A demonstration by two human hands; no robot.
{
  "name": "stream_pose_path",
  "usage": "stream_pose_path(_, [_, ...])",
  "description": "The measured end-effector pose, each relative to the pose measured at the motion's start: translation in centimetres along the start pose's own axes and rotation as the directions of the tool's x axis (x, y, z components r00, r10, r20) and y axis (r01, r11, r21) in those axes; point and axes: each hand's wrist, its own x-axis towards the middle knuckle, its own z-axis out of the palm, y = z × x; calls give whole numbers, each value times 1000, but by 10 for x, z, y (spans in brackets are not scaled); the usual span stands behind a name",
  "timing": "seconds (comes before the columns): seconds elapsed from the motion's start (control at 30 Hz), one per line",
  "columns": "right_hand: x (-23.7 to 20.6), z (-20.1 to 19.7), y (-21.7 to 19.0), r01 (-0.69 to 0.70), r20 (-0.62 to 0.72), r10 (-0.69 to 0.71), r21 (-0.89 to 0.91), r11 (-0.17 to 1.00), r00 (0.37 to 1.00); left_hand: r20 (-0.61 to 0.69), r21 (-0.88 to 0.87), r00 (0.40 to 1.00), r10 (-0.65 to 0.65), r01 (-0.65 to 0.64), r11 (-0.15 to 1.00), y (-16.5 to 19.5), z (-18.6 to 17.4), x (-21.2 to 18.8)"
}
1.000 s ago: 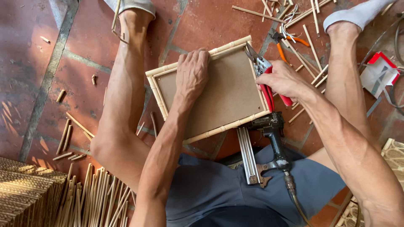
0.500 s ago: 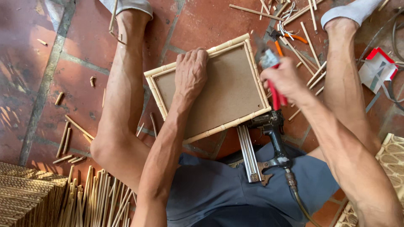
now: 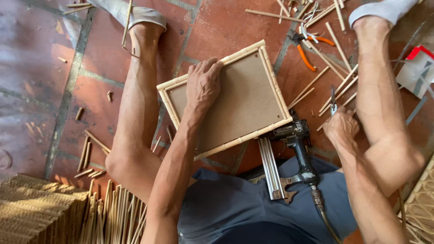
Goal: The person assembles rectangular bamboo frames by attaching thin bamboo strips to a cardboard backing using a pneumatic nail gun. They repeatedly position strips, fire nails, and trim excess ends with pliers, then flip and stack completed frames.
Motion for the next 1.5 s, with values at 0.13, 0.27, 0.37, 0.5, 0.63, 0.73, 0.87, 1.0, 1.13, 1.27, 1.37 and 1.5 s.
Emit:
stream_pose_path(0.13, [3,0,-13,-20,133,32,-91,996,991,5,16,999,38,-38,999,-2,-1,0])
stream_pose_path(0.27, [-1,-42,-39,104,192,-105,15,994,976,20,39,998,57,-58,998,-1,-2,0])
stream_pose_path(0.37, [6,-77,-86,510,-353,-415,238,827,838,36,69,998,47,-50,996,0,-1,-1])
stream_pose_path(0.5, [-8,-79,-198,694,-628,-448,720,-23,636,47,71,997,63,-66,995,-2,0,0])
stream_pose_path(0.63, [-25,-68,-296,644,-540,-510,764,36,669,49,21,997,66,-67,998,-6,-1,2])
stream_pose_path(0.73, [-26,-69,-312,654,-541,-512,754,56,667,100,48,992,79,-84,995,-7,-3,2])
stream_pose_path(0.87, [-11,-71,-299,482,-429,-533,875,-45,729,93,85,995,43,-51,995,-2,-2,-1])
stream_pose_path(1.0, [-11,-61,-298,399,-374,-509,915,-64,775,117,105,993,27,-40,994,0,-5,1])
stream_pose_path(1.13, [2,-63,-291,449,-393,-520,893,-20,759,99,100,993,58,-68,993,1,-9,5])
stream_pose_path(1.27, [63,-76,-258,578,-508,-282,757,305,814,93,137,994,64,-77,988,3,-11,5])
stream_pose_path(1.37, [92,-62,-252,510,-337,-450,787,347,827,146,134,988,58,-77,988,3,-11,5])
stream_pose_path(1.5, [102,-42,-249,233,-81,-444,924,302,892,169,136,984,56,-80,988,3,-10,6])
